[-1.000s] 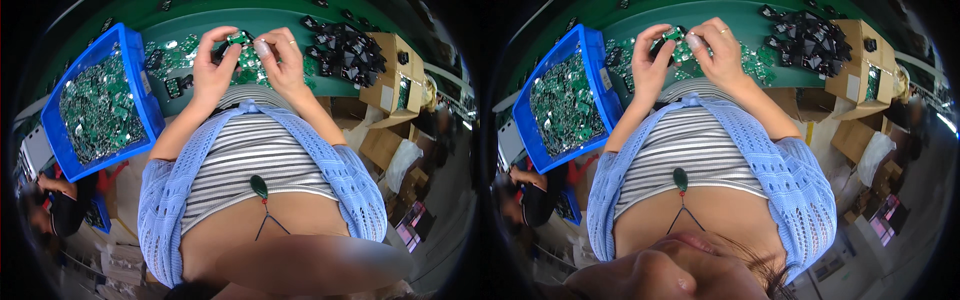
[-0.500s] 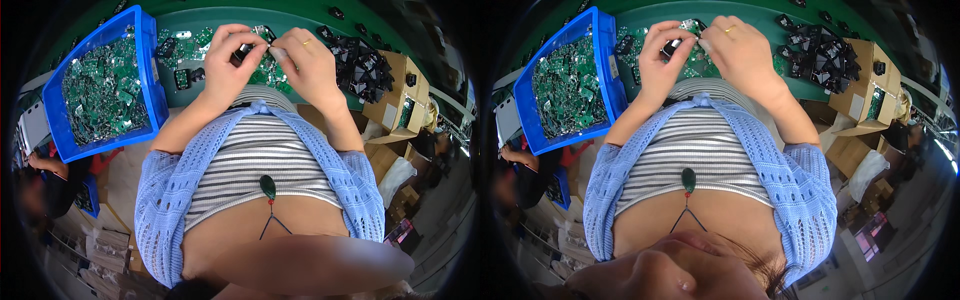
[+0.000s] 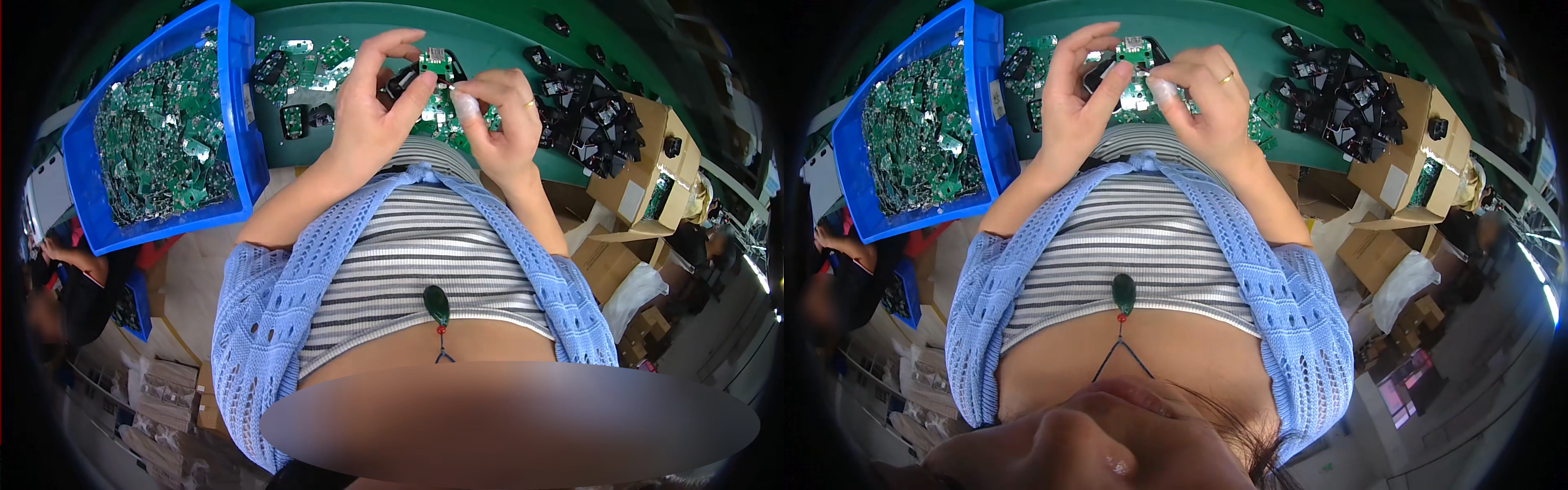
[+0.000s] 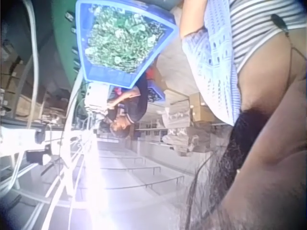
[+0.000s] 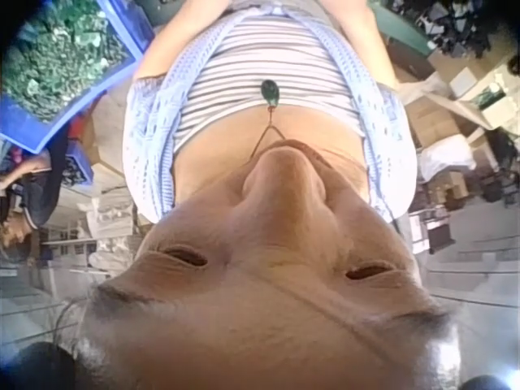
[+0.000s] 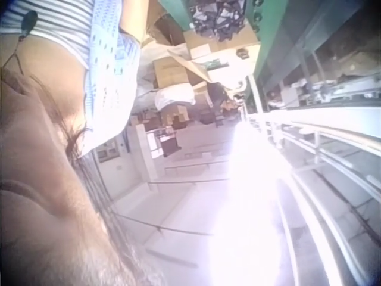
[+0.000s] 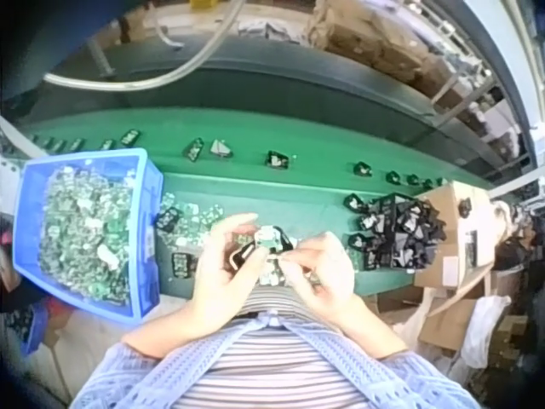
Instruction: The person picks up a circuit board and a black plastic housing, fits the board into the housing by hand, and then places the assembled unit onto the green work surface.
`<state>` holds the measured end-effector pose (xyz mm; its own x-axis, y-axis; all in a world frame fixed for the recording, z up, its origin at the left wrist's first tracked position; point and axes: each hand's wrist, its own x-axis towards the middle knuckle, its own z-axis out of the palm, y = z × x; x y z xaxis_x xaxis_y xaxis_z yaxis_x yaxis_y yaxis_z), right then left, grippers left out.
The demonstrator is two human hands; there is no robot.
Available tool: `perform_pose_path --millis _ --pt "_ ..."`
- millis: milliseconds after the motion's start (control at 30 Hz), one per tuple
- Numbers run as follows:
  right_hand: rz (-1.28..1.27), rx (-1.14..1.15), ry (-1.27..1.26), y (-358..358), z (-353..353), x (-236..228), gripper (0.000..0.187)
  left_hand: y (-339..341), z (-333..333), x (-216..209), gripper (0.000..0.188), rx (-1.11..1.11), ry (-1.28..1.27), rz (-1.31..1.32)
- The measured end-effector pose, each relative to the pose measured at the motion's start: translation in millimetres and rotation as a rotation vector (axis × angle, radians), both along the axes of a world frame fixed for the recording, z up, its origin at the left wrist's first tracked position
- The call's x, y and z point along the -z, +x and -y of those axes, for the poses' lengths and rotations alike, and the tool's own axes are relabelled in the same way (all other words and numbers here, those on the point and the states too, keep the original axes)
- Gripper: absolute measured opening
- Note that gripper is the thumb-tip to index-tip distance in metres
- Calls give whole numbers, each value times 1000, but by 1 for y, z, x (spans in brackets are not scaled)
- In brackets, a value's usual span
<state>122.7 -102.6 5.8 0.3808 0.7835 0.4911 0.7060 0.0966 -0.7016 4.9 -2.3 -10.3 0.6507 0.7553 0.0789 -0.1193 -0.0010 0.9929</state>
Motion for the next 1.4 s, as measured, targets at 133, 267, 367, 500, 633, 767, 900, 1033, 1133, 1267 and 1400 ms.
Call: perform_pose_path --millis 133,267,367,500,633,767,900,1033,1133,1267,1400 --pt "222 -57 -4 3 -2 -6 20 -2 -3 -4 26 -52 229 -99" --pt "315 -104 -13 4 -5 -11 23 -3 -3 -8 26 -66 441 -98" --pt "352 -129 -25 6 -5 -12 24 -2 -2 -5 27 -85 498 -62" --pt "403 -170 -43 8 -6 -15 25 -3 -1 -5 28 -94 510 -56" --pt "462 -211 -82 10 -7 -22 25 -4 -1 -8 28 -80 483 -72" --pt "527 -227 -142 7 -9 -26 25 -1 -2 -7 26 -130 575 -83" --pt "514 -204 -169 8 -12 -18 24 -1 -3 2 26 -118 453 -59" --pt "-134 -116 -86 0 -5 -10 32 -3 -2 1 26 -92 290 -23" --pt "-701 -10 -141 -6 0 0 49 -1 -2 -1 25 -106 307 -13" --pt "-919 -15 -156 -18 -5 3 39 -1 1 -1 24 -80 355 0" --pt "-812 36 -183 -19 -15 17 32 0 -1 9 26 -98 388 -24"
